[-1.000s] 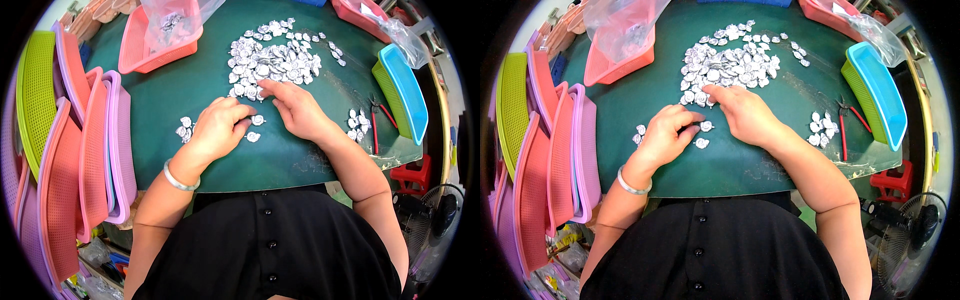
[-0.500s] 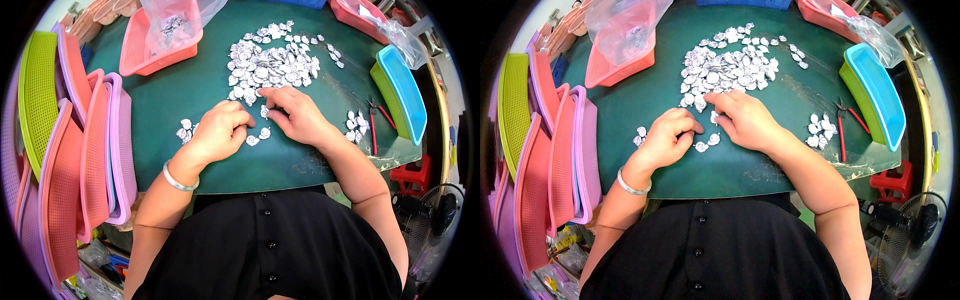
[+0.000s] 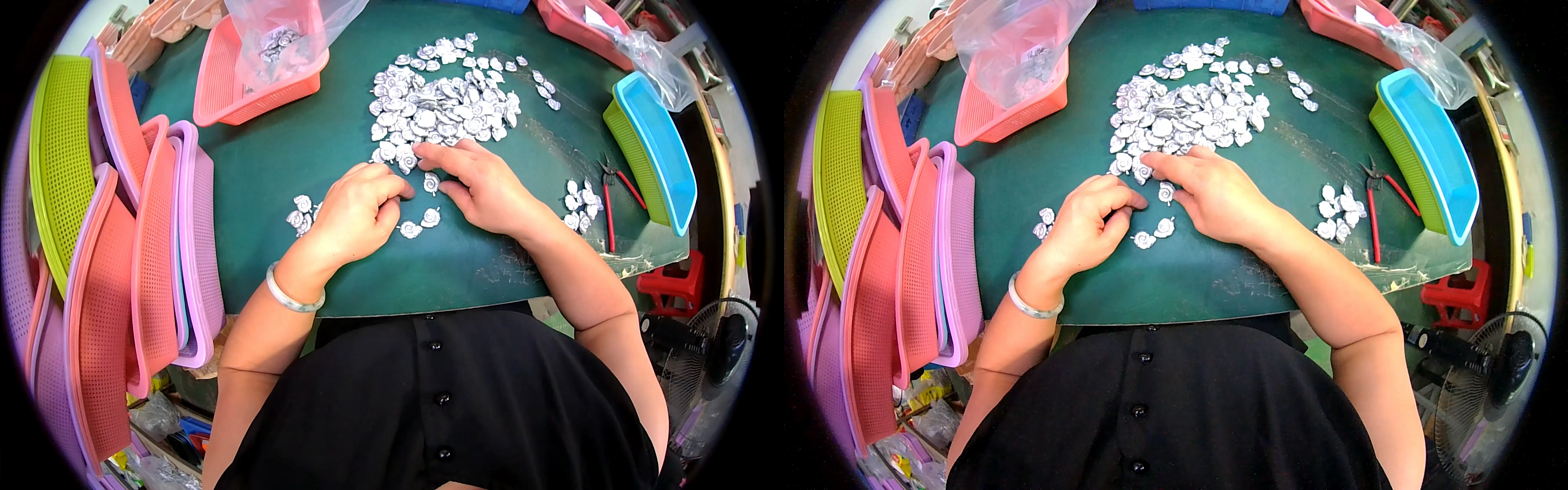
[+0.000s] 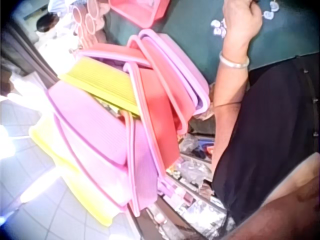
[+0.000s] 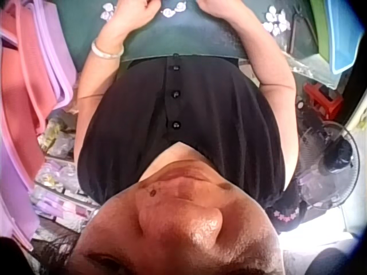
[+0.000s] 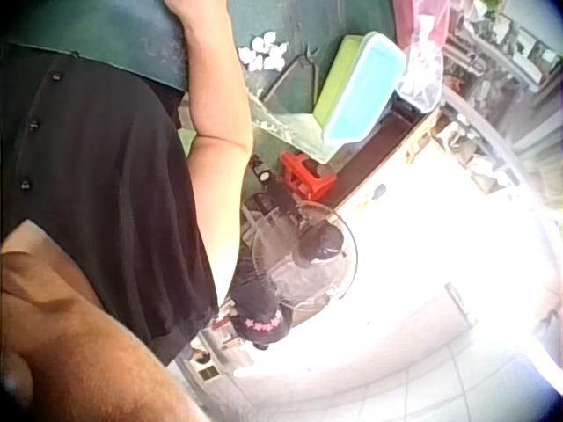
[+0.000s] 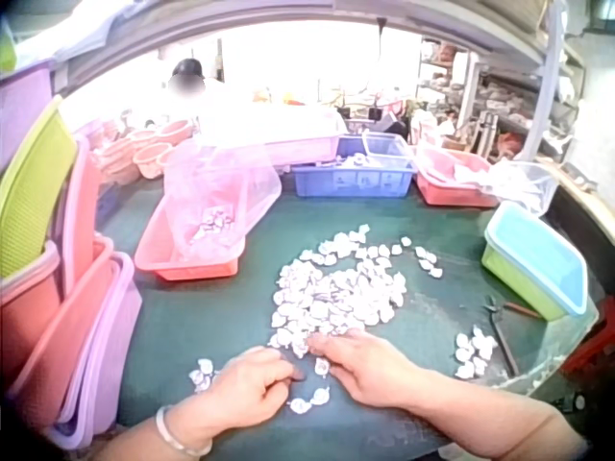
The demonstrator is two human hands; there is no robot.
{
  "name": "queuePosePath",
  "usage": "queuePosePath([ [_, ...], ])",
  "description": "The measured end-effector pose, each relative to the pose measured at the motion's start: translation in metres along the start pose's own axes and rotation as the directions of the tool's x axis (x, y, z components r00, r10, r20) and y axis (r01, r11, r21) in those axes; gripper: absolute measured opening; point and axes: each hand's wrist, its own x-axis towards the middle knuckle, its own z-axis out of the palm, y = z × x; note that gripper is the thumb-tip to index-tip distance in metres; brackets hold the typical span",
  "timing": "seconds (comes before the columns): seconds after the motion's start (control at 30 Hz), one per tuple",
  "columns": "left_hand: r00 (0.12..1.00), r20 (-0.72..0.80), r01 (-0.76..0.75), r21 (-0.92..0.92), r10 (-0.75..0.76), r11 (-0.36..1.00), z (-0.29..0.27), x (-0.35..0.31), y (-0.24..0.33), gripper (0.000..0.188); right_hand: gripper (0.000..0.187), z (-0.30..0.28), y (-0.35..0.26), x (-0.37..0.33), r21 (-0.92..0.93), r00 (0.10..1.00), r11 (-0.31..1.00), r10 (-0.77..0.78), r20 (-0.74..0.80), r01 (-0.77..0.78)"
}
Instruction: The person sorts small, silver, flower-shaped decorative items on a green table. They pick up the items one by one, inspect them, and place them into a separate pile. The person also briefly adjusts a standing fan and transfers a batch of items into a clear plastic bag.
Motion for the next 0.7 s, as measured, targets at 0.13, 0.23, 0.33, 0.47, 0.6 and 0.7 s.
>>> queuePosePath([
  [0.13, 1.0, 0.001, 0.003, 0.0, -0.003, 1.0, -0.0003, 0.0, 0.0009, 0.015, 0.045, -0.0012, 0.0013, 0.0002, -0.016, 0.999, 1.0, 0.005, 0.035, -0.005],
  [0.23, 1.0, -0.006, -0.005, -0.004, 0.005, 1.0, 0.0, -0.0004, 0.0, 0.014, 0.045, -0.0013, 0.0026, -0.0005, 0.009, 0.999, 0.999, 0.044, 0.031, -0.045],
  [0.33, 1.0, -0.006, -0.004, -0.008, 0.004, 1.0, 0.0002, -0.0006, -0.0009, 0.013, 0.045, -0.0045, 0.0009, -0.0008, 0.109, 0.989, 0.985, 0.127, 0.07, -0.134],
  [0.47, 1.0, -0.006, 0.009, -0.018, -0.009, 1.0, -0.001, -0.0004, 0.0009, 0.01, 0.044, -0.0049, -0.0004, -0.0016, 0.207, 0.992, 0.97, 0.118, 0.05, -0.126],
  [0.6, 0.996, 0.007, 0.091, -0.174, -0.091, 0.98, -0.0003, 0.0006, 0.004, 0.007, 0.047, -0.0013, -0.0054, -0.0011, 0.043, 0.974, 0.976, -0.208, -0.092, 0.213],
  [0.7, 0.991, 0.01, 0.129, -0.32, -0.133, 0.939, 0.0016, 0.0001, 0.0058, 0.008, 0.05, 0.0034, -0.0061, -0.0034, -0.025, 0.946, 0.952, -0.307, -0.105, 0.306],
])
